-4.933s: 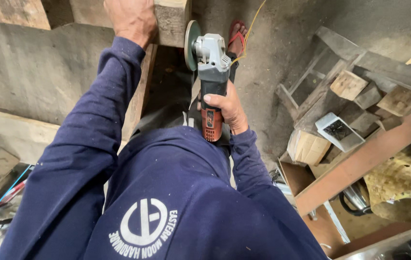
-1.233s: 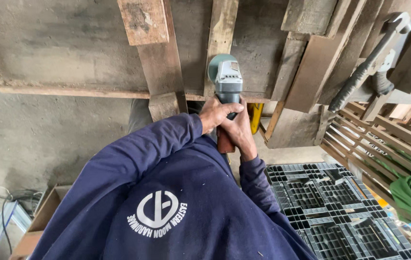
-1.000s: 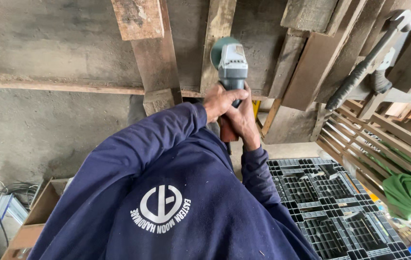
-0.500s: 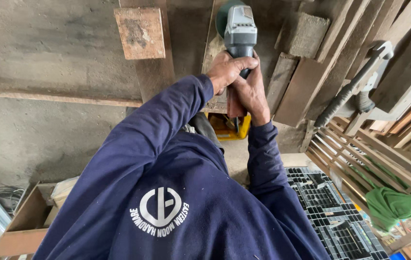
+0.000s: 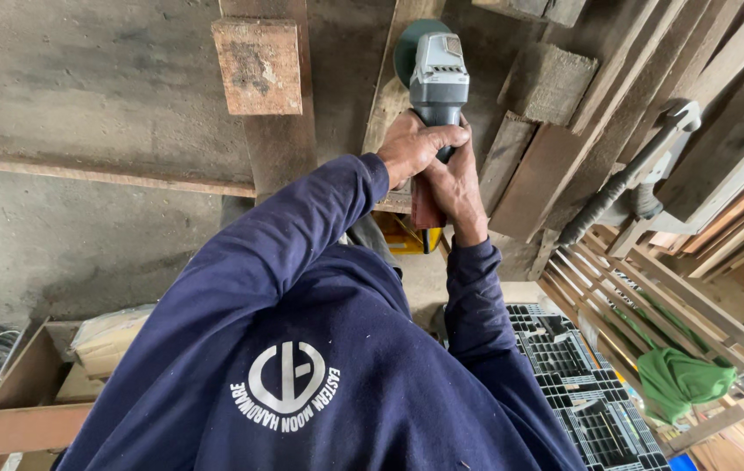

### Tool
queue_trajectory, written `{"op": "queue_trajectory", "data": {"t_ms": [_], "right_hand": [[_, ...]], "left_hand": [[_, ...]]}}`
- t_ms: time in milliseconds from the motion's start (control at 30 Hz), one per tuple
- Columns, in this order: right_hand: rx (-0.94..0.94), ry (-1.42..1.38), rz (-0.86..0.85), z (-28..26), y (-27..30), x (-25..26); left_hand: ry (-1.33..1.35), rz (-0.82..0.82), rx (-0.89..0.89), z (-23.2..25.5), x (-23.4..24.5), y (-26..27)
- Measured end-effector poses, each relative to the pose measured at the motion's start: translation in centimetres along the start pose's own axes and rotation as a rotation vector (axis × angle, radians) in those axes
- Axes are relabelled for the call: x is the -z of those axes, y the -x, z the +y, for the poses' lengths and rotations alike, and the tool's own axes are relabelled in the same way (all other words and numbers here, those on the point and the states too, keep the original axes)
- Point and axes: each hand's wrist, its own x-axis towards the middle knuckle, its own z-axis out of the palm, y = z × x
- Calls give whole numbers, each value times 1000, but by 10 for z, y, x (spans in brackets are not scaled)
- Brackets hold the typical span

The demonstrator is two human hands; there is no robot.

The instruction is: The person uses an angle grinder with a sanding disc to smooth the edges and surfaces of a wooden pallet. They hold the tool with both hands and move it along the wood, then inspect the sanded areas by hand.

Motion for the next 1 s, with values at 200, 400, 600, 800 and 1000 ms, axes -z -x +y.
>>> {"op": "queue_trajectory", "data": {"t_ms": [200,400,600,800,1000], "right_hand": [[8,-33,-3,12,3,4],[53,-156,20,23,11,-9],[-28,-248,231,22,41,-7],[33,-112,348,45,46,10],[123,90,313,89,31,17]], "left_hand": [[-65,34,-60,-5,-2,5],[-54,81,-105,2,3,14],[-790,122,-9,42,40,94],[-1383,1255,-879,85,114,112],[-1182,948,-301,92,129,66]]}}
